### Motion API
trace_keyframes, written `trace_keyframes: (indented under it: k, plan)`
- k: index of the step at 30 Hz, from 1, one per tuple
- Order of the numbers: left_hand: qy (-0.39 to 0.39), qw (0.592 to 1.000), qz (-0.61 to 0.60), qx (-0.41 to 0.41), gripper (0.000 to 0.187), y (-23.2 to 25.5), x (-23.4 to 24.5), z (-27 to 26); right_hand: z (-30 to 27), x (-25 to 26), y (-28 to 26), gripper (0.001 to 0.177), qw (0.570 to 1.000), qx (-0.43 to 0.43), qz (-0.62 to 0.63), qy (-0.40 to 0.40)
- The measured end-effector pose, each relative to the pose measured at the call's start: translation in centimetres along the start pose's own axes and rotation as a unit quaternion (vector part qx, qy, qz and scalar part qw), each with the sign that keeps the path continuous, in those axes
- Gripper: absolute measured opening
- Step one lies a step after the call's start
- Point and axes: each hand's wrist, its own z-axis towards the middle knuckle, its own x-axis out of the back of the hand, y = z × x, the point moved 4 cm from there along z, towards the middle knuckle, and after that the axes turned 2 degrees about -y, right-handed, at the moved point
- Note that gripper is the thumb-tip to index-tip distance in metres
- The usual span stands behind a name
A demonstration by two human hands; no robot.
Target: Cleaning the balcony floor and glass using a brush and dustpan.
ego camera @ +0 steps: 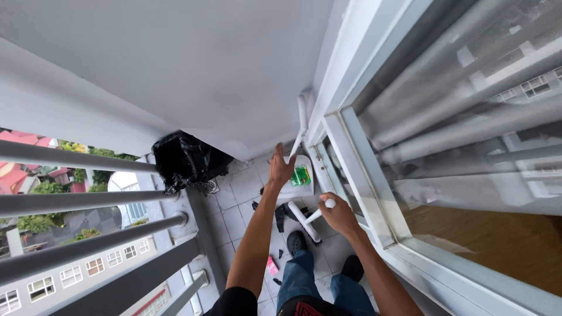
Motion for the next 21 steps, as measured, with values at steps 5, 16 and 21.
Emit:
trace_keyframes:
  k: [5, 16, 21]
  plan:
    - [-0.113, 0.988, -0.022, 0.105, 0.068, 4.2, -0.3, -7.4, -2.2, 0.6, 0.8, 0.038, 0.999, 0.024, -0.025, 0.02]
    - [-0.243, 0.947, -0.203, 0.054, 0.058, 16.0, -2.2, -26.0, -9.0, 0.0, 6.5, 0.049, 0.984, 0.019, -0.172, -0.035]
    - [-0.173, 0.968, -0.131, 0.126, 0.033, 16.4, -4.0, -32.5, -13.3, -0.1, 10.2, 0.049, 0.971, 0.057, -0.221, -0.068]
